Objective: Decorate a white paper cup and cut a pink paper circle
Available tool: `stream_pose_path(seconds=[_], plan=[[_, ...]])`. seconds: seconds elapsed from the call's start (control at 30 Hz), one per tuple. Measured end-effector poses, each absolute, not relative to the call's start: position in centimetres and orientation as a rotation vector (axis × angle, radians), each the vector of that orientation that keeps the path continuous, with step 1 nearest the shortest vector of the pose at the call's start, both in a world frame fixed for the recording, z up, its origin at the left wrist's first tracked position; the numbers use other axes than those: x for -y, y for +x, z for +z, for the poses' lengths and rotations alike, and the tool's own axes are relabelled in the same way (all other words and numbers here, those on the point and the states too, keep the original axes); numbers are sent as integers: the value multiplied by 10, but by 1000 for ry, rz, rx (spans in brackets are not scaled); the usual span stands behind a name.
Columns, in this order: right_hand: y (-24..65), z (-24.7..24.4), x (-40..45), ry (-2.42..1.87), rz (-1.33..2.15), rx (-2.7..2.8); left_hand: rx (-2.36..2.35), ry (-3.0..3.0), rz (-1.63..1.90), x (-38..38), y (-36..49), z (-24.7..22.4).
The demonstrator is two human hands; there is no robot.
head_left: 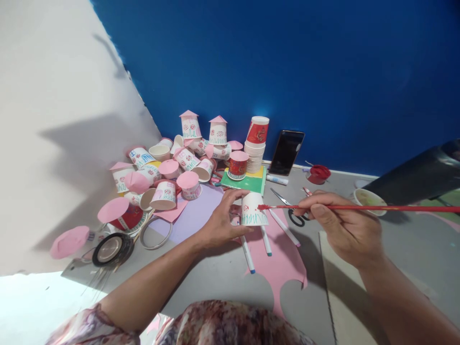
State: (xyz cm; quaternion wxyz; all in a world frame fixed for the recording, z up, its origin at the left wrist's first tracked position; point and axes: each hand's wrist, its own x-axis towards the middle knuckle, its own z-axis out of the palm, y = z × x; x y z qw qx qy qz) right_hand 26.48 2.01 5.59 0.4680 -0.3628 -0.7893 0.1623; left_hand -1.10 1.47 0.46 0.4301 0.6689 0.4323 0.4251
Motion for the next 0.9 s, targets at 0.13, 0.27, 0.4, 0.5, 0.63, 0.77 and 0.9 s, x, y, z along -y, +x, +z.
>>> stream_pose_path(seconds=[0.13,0.27,0.4,0.5,0.63,0.77,0.9], plan=[[264,57,-20,-890,374,1939,-1083,1657,1056,-15,-11,6],[262,58,-19,-892,364,1921,-1090,1665,1053,-14,-11,8],[262,57,-19,-870,393,1924,-1093,1672,1041,-14,-10,8],[261,57,-19,-854,431,1926,-1086,1671,1041,-13,-9,8],[259,59,-19,-834,458,1948,-1092,1677,1040,-13,-9,7],[257,60,-20,-817,450,1945,-1101,1726,1030,-13,-10,4],[257,61,-19,-795,463,1962,-1087,1733,1017,-13,-11,3]])
